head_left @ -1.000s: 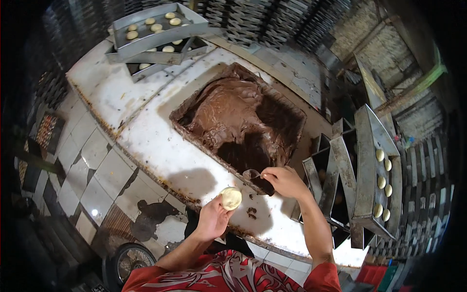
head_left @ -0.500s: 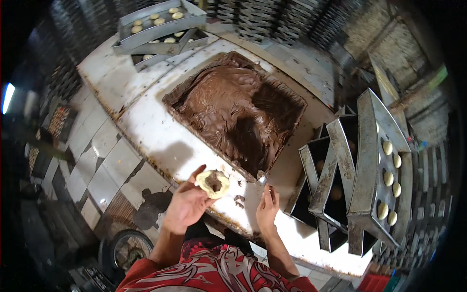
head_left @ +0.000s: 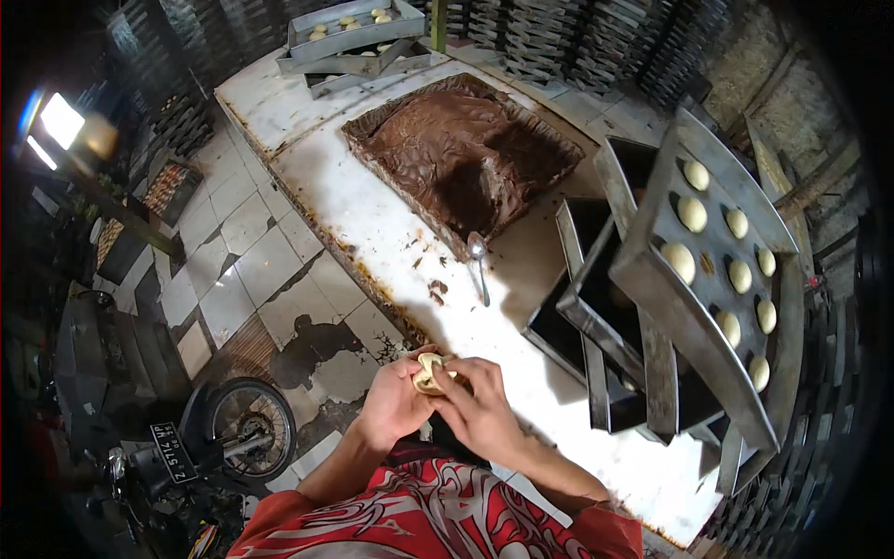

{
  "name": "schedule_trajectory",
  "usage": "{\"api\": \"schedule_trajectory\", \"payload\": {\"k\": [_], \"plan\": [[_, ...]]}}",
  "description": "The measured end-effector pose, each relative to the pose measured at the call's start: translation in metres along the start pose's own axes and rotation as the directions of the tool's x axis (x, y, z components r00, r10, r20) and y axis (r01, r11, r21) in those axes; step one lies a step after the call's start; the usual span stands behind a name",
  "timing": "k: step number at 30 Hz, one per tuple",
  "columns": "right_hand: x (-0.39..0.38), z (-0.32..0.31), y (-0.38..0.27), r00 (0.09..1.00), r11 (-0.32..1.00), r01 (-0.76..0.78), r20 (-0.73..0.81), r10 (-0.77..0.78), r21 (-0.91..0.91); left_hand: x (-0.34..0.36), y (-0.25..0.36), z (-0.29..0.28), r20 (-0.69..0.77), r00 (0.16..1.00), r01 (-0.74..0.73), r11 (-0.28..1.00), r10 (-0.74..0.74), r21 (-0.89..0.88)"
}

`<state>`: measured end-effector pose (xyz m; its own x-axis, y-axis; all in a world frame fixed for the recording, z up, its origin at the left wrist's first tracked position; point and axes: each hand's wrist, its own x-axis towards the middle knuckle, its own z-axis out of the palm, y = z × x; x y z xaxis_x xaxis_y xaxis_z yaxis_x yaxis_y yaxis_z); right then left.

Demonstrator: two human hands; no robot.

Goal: Preparing chocolate-filled bread rolls by flattening dough, adding chocolate filling with a spoon, and arranging them on metal baking trays.

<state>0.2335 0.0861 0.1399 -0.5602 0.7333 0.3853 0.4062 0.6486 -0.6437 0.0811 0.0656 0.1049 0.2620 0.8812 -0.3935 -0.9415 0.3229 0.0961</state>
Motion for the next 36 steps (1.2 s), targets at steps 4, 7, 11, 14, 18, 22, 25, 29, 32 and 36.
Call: {"api": "schedule_trajectory", "payload": {"k": [4, 7, 11, 14, 18, 22, 25, 29, 32, 36], "plan": [[-0.047, -0.006, -0.017, 0.99, 0.937, 0.085, -0.079, -0.119, -0.339, -0.033, -0.035, 0.007, 0.148, 0.989, -0.02, 1.0, 0.019, 0.006], [-0.059, -0.039, -0.036, 0.989, 0.99, -0.135, -0.061, 0.137, 0.045, -0.056, -0.059, -0.015, 0.27, 0.963, -0.168, 0.809, 0.013, 0.563], [-0.1, -0.089, -0.053, 0.909, 0.906, -0.377, 0.266, 0.321, 0.194, -0.07, -0.078, -0.014, 0.154, 0.909, -0.031, 0.306, -0.388, 0.952], [-0.142, -0.109, -0.057, 0.803, 0.775, -0.561, 0.418, 0.424, 0.291, -0.073, -0.113, -0.014, 0.203, 0.871, 0.124, 0.601, -0.446, 0.789], [-0.187, -0.138, -0.064, 0.89, 0.876, -0.426, 0.279, 0.361, 0.227, -0.061, -0.166, -0.011, 0.166, 0.739, 0.497, 0.695, -0.652, 0.52], [-0.263, -0.156, -0.043, 0.9, 0.884, -0.421, -0.03, 0.435, 0.201, -0.048, -0.24, 0.011, 0.149, 0.717, 0.515, 0.662, -0.681, 0.545], [-0.321, -0.166, -0.033, 0.862, 0.923, -0.353, -0.437, 0.256, -0.157, -0.028, -0.317, 0.017, 0.006, 0.858, 0.458, 0.77, -0.514, 0.443], [-0.376, -0.196, -0.013, 0.723, 0.835, -0.503, -0.638, 0.265, -0.223, -0.023, -0.422, 0.051, 0.028, 0.938, 0.306, 0.862, -0.346, 0.404], [-0.409, -0.218, 0.007, 0.624, 0.874, -0.468, -0.749, 0.223, -0.129, -0.033, -0.487, 0.06, 0.358, 0.928, -0.157, 0.771, -0.098, 0.617], [-0.435, -0.249, 0.026, 0.333, 0.469, 0.233, -0.523, 0.784, 0.852, -0.034, -0.531, 0.061, 0.605, 0.789, -0.372, 0.698, -0.11, 0.612]]}}
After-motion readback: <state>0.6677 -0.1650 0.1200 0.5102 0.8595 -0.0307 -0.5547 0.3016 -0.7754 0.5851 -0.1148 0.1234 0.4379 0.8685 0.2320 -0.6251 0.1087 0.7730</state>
